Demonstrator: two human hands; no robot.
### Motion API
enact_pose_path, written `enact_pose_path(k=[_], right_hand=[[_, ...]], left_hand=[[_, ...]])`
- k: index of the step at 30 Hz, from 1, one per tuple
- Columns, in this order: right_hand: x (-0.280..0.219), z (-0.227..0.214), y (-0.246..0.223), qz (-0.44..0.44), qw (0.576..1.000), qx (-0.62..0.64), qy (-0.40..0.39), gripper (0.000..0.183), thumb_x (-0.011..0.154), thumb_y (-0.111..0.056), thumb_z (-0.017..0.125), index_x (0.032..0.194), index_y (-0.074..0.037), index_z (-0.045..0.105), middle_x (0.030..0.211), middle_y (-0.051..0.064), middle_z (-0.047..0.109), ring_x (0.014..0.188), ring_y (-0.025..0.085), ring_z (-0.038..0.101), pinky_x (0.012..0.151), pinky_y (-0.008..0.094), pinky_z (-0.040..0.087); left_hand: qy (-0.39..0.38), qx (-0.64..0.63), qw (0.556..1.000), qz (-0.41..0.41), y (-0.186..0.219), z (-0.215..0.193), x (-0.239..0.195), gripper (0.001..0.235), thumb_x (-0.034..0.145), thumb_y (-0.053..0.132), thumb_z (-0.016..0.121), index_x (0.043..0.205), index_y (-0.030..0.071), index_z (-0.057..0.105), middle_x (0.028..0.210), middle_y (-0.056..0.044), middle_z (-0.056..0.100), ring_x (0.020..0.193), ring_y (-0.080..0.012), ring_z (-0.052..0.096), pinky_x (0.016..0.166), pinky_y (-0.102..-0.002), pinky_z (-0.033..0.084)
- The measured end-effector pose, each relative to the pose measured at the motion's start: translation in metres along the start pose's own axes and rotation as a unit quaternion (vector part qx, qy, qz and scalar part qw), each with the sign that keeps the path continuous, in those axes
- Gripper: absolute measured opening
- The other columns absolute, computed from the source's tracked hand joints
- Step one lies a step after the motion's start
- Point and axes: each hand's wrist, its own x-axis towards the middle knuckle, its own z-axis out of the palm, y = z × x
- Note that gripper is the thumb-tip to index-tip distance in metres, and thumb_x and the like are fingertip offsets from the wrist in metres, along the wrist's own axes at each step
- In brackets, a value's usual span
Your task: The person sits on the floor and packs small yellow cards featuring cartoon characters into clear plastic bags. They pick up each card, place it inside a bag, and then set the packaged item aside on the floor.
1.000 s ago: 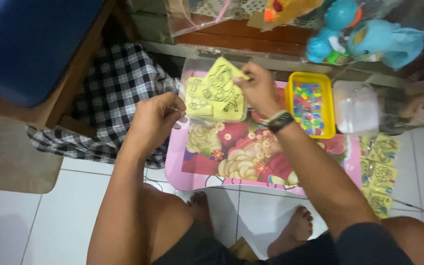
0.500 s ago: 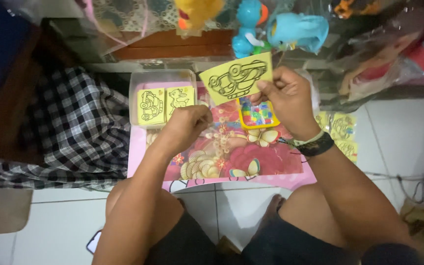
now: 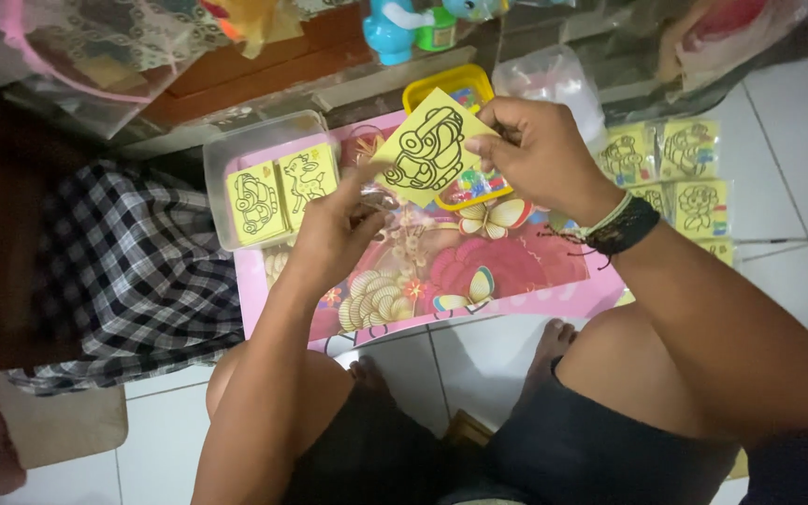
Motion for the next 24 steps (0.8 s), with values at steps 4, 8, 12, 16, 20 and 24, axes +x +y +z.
enact_pose_path(k=[4,8,12,16,20,24], right_hand=[[0.0,-0.007,-0.004,0.083,0.995,-0.058,-0.018,0.02,0.102,-0.006,0.069,0.086,-0.007,0.059,0.073,0.001,0.055,0.071,0.009,0.068,0.066,0.025,0.054],[0.001,-0.005,-0.007,0.109,0.992,-0.047,-0.043,0.016,0.101,-0.006,0.071,0.086,-0.003,0.064,0.083,-0.001,0.056,0.077,0.006,0.049,0.067,0.022,0.051],[0.002,0.001,0.01,-0.02,0.997,-0.04,-0.058,0.012,0.098,0.005,0.067,0.101,0.001,0.077,0.079,0.017,0.068,0.071,0.022,0.063,0.068,0.036,0.048],[-0.001,0.004,-0.001,-0.052,0.994,-0.067,-0.069,0.01,0.096,0.004,0.069,0.098,0.001,0.079,0.081,0.017,0.064,0.072,0.026,0.06,0.071,0.039,0.047],[-0.003,0.006,-0.002,-0.069,0.99,-0.073,-0.099,0.008,0.093,0.002,0.073,0.097,0.0,0.079,0.077,0.016,0.066,0.066,0.027,0.061,0.066,0.038,0.048],[-0.011,0.018,-0.029,-0.058,0.995,-0.033,-0.077,0.018,0.088,0.008,0.073,0.106,0.005,0.076,0.077,0.015,0.065,0.067,0.025,0.056,0.068,0.038,0.046]], left_hand=[[0.022,-0.011,0.999,-0.032,0.022,0.006,0.002,0.078,0.093,-0.002,0.065,0.158,0.023,0.03,0.1,-0.008,0.08,0.084,-0.015,0.079,0.081,-0.026,0.064],[0.037,-0.019,0.999,-0.029,0.024,0.009,0.001,0.073,0.094,0.004,0.072,0.155,0.017,0.034,0.104,-0.007,0.082,0.082,-0.0142,0.079,0.081,-0.028,0.064],[0.049,-0.121,0.991,-0.025,-0.001,0.016,0.0,0.071,0.092,-0.006,0.07,0.154,0.015,0.043,0.099,-0.016,0.078,0.078,-0.0185,0.07,0.074,-0.033,0.069],[0.05,-0.15,0.987,-0.033,-0.012,0.02,0.001,0.068,0.092,-0.004,0.072,0.152,0.012,0.044,0.1,-0.015,0.077,0.082,-0.0159,0.067,0.071,-0.029,0.064],[0.037,-0.153,0.986,-0.05,-0.004,0.014,-0.001,0.067,0.091,-0.005,0.073,0.151,0.015,0.048,0.096,-0.01,0.077,0.081,-0.0121,0.068,0.071,-0.026,0.063],[0.05,-0.177,0.982,-0.05,0.003,0.019,-0.002,0.062,0.091,-0.003,0.074,0.147,0.012,0.051,0.097,-0.009,0.077,0.077,-0.0088,0.063,0.066,-0.021,0.058]])
